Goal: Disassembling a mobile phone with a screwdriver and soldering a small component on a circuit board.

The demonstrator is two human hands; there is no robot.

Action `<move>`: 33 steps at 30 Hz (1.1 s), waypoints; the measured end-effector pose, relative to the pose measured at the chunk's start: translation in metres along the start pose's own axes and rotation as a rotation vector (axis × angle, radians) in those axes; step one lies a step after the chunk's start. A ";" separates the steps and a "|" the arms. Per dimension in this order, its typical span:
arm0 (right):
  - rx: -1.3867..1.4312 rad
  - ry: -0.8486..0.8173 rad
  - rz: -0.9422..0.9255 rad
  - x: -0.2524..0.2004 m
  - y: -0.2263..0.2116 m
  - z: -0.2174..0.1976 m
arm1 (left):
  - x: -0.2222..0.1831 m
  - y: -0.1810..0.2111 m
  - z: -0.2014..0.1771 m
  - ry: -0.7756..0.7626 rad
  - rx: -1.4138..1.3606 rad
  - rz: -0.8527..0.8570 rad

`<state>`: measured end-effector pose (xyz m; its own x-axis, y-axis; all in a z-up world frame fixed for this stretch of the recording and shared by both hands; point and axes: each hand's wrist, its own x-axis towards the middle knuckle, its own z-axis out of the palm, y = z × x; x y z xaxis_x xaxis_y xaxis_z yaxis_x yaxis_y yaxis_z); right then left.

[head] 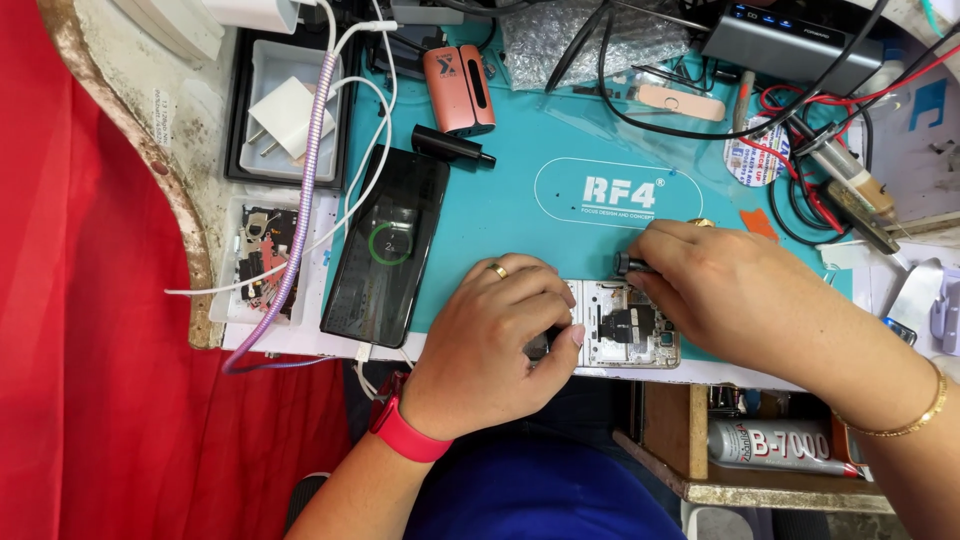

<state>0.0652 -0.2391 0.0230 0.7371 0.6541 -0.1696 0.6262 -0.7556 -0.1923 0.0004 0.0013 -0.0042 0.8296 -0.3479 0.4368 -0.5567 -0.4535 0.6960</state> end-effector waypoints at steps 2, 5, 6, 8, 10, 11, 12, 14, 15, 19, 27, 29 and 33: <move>-0.011 0.001 -0.003 -0.002 0.001 0.004 | 0.000 0.000 0.000 0.002 -0.003 0.002; 0.008 0.007 -0.028 -0.004 0.002 0.006 | 0.000 0.000 0.000 0.000 0.001 0.000; 0.036 0.015 -0.047 -0.005 0.002 0.006 | 0.000 0.000 0.000 -0.003 0.008 0.001; 0.050 0.012 -0.045 -0.006 0.001 0.004 | 0.000 0.000 0.000 -0.003 0.005 0.000; 0.062 0.009 -0.040 -0.008 0.000 0.004 | 0.000 0.000 0.000 -0.004 -0.001 0.001; 0.016 0.053 -0.074 -0.009 0.000 0.006 | 0.000 0.000 0.000 -0.001 0.000 0.000; -0.030 0.097 -0.109 -0.010 0.000 0.008 | 0.000 0.000 0.000 0.003 0.001 -0.001; -0.057 0.122 -0.096 -0.011 0.000 0.011 | 0.000 0.000 0.000 0.004 -0.001 0.002; -0.085 0.148 -0.083 -0.011 -0.001 0.012 | 0.000 0.000 0.000 0.005 -0.003 0.005; -0.001 0.130 0.006 -0.013 0.009 0.013 | 0.000 0.000 0.000 0.002 -0.001 0.005; 0.155 0.285 0.213 0.013 0.008 -0.012 | 0.000 0.000 -0.001 -0.001 0.001 0.005; 0.139 0.297 0.147 0.031 0.007 -0.009 | 0.001 0.001 -0.001 0.005 0.005 0.010; 0.056 0.342 0.046 0.062 0.004 0.007 | 0.000 0.002 -0.001 0.024 0.001 0.016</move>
<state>0.1117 -0.2016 0.0046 0.8124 0.5627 0.1529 0.5828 -0.7744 -0.2464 -0.0009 0.0013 -0.0025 0.8212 -0.3354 0.4616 -0.5701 -0.4492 0.6879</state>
